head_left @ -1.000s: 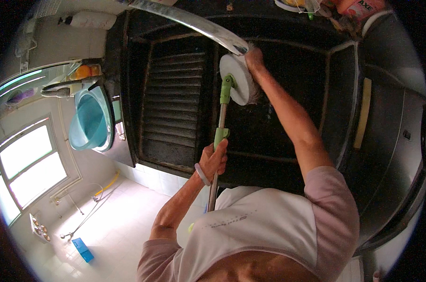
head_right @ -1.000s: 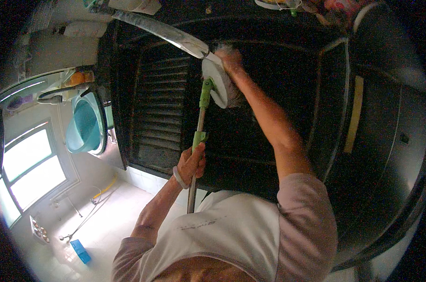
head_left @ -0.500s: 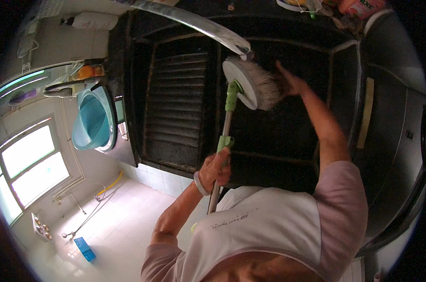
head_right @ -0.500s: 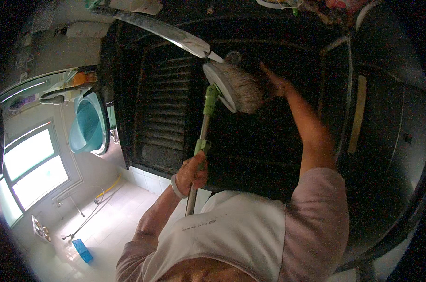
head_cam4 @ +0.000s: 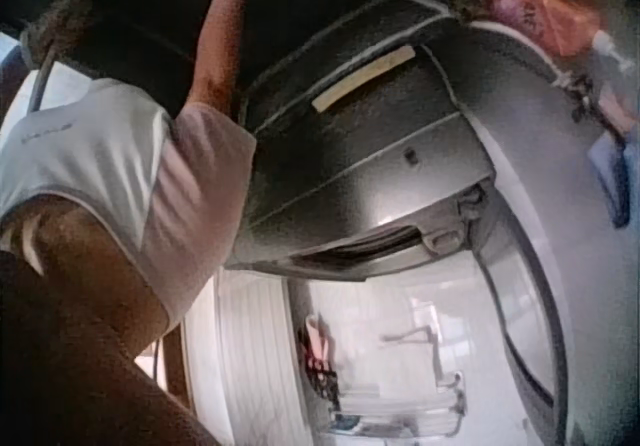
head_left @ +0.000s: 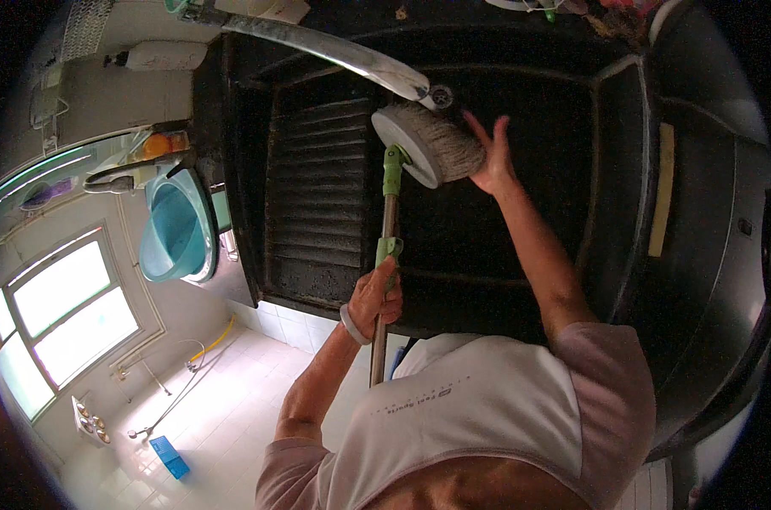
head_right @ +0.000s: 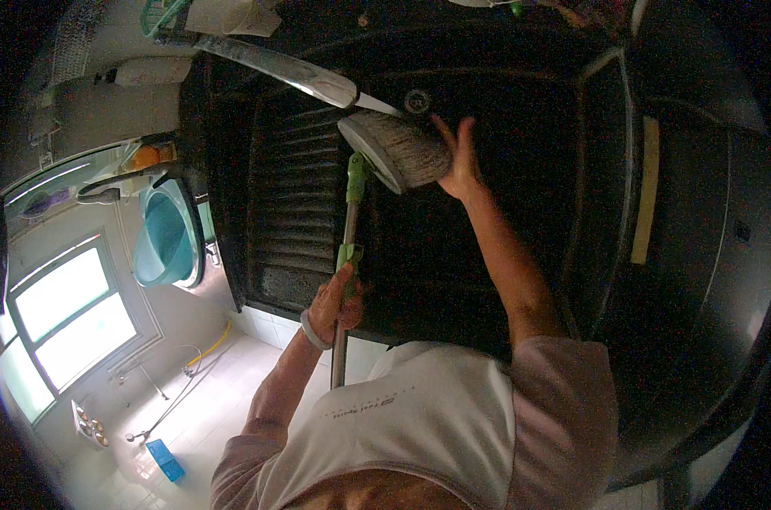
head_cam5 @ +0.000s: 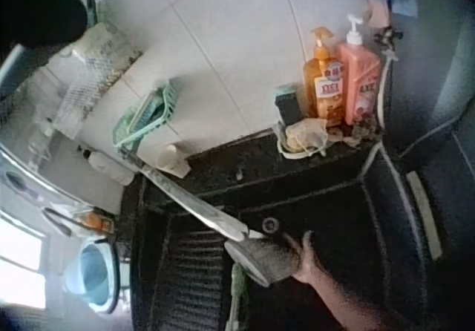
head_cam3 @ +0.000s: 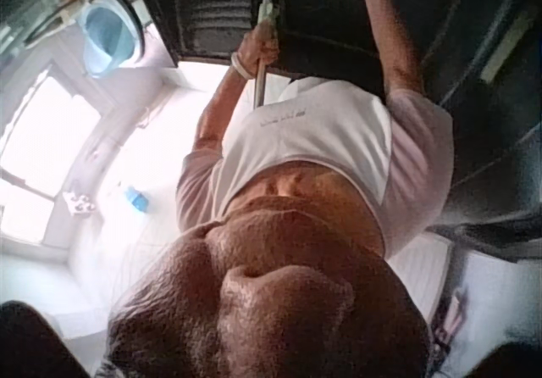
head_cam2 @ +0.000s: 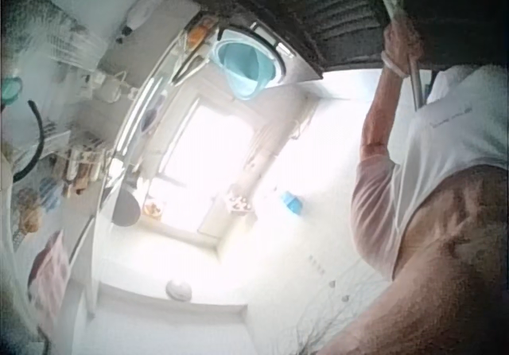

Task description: The person cleans a mop head by holding it under a running faucet in a sink and rinsing it by hand.

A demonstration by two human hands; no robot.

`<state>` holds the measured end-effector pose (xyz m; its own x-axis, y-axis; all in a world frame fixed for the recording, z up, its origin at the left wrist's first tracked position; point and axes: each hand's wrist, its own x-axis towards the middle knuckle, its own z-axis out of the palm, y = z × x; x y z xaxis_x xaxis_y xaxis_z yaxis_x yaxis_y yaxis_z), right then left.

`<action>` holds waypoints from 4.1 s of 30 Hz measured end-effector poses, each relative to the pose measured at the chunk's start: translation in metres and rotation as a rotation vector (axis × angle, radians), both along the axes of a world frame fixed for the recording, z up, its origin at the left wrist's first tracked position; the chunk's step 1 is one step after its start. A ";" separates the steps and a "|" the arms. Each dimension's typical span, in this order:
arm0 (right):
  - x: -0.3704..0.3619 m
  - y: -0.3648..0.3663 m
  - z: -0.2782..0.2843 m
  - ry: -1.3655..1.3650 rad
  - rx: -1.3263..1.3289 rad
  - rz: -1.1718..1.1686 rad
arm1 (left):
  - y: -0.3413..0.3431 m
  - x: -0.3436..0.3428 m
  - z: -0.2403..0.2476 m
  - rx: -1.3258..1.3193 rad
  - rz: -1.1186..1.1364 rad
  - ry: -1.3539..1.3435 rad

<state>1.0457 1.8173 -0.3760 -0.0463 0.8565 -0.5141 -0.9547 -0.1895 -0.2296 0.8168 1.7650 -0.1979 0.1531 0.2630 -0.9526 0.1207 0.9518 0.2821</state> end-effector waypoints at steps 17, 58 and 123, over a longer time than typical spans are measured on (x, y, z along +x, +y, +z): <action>-0.025 0.067 -0.005 -0.833 -0.190 0.185 | 0.003 0.016 -0.004 0.078 -0.084 0.055; -0.004 0.011 -0.014 -0.073 0.132 -0.100 | -0.002 -0.007 -0.006 -0.110 0.062 -0.173; 0.004 0.091 0.019 -0.510 0.162 0.388 | -0.032 -0.004 -0.015 0.741 -0.656 0.380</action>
